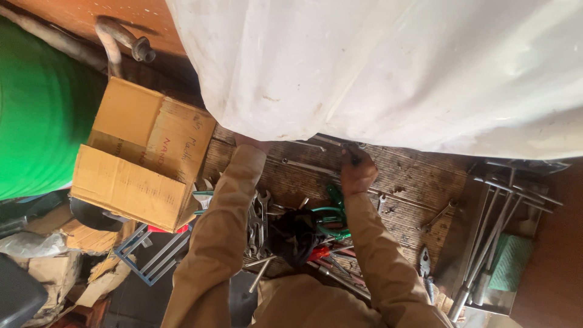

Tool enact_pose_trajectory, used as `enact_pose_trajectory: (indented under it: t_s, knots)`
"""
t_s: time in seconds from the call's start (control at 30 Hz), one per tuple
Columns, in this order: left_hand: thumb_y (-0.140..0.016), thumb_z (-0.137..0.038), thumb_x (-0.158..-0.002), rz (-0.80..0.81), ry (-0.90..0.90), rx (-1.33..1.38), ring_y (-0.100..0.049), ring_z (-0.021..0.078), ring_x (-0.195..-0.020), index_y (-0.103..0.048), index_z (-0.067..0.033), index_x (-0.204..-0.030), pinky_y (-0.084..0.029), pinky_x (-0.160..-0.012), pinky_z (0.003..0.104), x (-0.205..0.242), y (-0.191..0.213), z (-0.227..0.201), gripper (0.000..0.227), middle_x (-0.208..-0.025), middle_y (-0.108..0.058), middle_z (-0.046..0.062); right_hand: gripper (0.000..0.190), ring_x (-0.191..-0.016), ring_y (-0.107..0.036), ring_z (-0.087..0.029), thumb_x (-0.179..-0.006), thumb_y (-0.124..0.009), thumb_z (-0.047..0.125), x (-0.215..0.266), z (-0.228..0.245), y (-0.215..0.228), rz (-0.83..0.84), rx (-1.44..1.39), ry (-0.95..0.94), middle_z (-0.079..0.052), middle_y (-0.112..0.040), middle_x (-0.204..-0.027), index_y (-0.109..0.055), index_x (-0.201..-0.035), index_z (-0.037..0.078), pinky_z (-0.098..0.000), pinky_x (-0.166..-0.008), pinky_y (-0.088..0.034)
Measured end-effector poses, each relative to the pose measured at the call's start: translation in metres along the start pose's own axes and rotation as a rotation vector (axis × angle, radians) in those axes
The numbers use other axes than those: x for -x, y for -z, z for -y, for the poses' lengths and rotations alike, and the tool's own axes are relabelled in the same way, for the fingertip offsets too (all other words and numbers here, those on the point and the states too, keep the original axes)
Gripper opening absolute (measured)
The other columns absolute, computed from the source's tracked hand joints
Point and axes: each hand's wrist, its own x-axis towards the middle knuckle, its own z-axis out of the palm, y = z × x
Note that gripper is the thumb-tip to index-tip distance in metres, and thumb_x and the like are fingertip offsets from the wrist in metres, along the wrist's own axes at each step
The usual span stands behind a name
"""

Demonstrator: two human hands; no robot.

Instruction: The person sorts and arranges various hand tools on a wooden workbench. They pick up wrenches, pliers, and screwdrivers one by one, inspect them, and place them in neat rows. The person also moves a black cloth and a cardboard box to clear space for the tools.

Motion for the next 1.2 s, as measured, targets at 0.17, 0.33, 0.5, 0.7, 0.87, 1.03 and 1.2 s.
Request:
enact_pose_trajectory:
  t_s: [0.17,0.33,0.5,0.7,0.87,1.03,1.2]
  knots:
    - [-0.054,-0.031,-0.107,-0.013,-0.001,0.026,-0.047,0.0324,-0.145,-0.045,-0.0098,-0.155,-0.040,-0.119,0.043,0.001,0.009,0.005,0.053,-0.158,-0.049,0.016,0.021,-0.084,-0.077,-0.025,-0.088,-0.082,0.024,0.003,0.009,0.009,0.038,0.203,-0.022,-0.013,-0.079,-0.095,-0.081,-0.100,0.007,-0.0362,-0.079,-0.060]
    - [-0.054,-0.030,-0.108,-0.011,0.016,0.089,-0.046,0.0325,-0.145,-0.044,-0.0089,-0.156,-0.040,-0.119,0.043,0.017,0.015,0.024,0.053,-0.158,-0.049,0.017,0.020,-0.090,-0.073,-0.036,-0.088,-0.075,0.024,0.009,0.035,0.015,0.327,0.389,0.163,-0.015,-0.077,-0.102,-0.081,-0.105,0.018,-0.0452,-0.082,-0.059]
    - [-0.052,-0.026,-0.109,0.049,0.082,0.160,-0.045,0.0333,-0.146,-0.042,-0.0078,-0.158,-0.040,-0.118,0.043,0.023,0.011,0.039,0.053,-0.160,-0.047,0.018,0.024,-0.094,-0.071,-0.038,-0.089,-0.071,0.023,0.014,0.062,0.006,0.337,0.346,0.218,-0.009,-0.076,-0.114,-0.077,-0.112,0.025,-0.0487,-0.079,-0.058]
    - [-0.061,-0.035,-0.087,0.036,-0.098,0.104,-0.045,0.0392,-0.137,-0.044,-0.0045,-0.150,-0.040,-0.112,0.045,0.031,0.011,0.039,0.073,-0.150,-0.049,0.022,0.021,-0.090,-0.075,-0.030,-0.087,-0.078,0.021,0.011,0.036,0.005,0.295,0.258,0.168,-0.009,-0.078,-0.103,-0.080,-0.108,0.025,-0.0412,-0.080,-0.060]
    - [-0.056,-0.039,-0.105,0.048,0.056,0.326,-0.051,0.0312,-0.142,-0.048,-0.0134,-0.151,-0.044,-0.118,0.038,0.016,-0.005,0.023,0.053,-0.153,-0.054,0.014,0.022,-0.086,-0.076,-0.021,-0.082,-0.083,0.012,0.010,0.007,0.018,0.217,-0.045,0.107,-0.009,-0.079,-0.099,-0.079,-0.104,0.012,-0.0337,-0.079,-0.061]
    - [-0.056,-0.037,-0.105,0.052,0.031,0.217,-0.054,0.0297,-0.138,-0.051,-0.0156,-0.147,-0.047,-0.113,0.038,0.004,-0.014,0.002,0.048,-0.148,-0.056,0.012,0.023,-0.087,-0.077,-0.022,-0.083,-0.084,0.010,0.008,0.010,0.023,0.120,-0.090,0.102,-0.011,-0.078,-0.097,-0.076,-0.105,0.008,-0.0334,-0.080,-0.061]
    - [-0.057,-0.035,-0.104,0.058,0.017,0.179,-0.057,0.0283,-0.133,-0.055,-0.0178,-0.143,-0.050,-0.109,0.037,0.003,-0.018,-0.009,0.042,-0.143,-0.059,0.011,0.013,-0.081,-0.074,-0.030,-0.086,-0.081,0.010,0.002,0.015,0.018,0.054,0.118,0.291,-0.016,-0.076,-0.095,-0.077,-0.098,0.006,-0.0395,-0.071,-0.059]
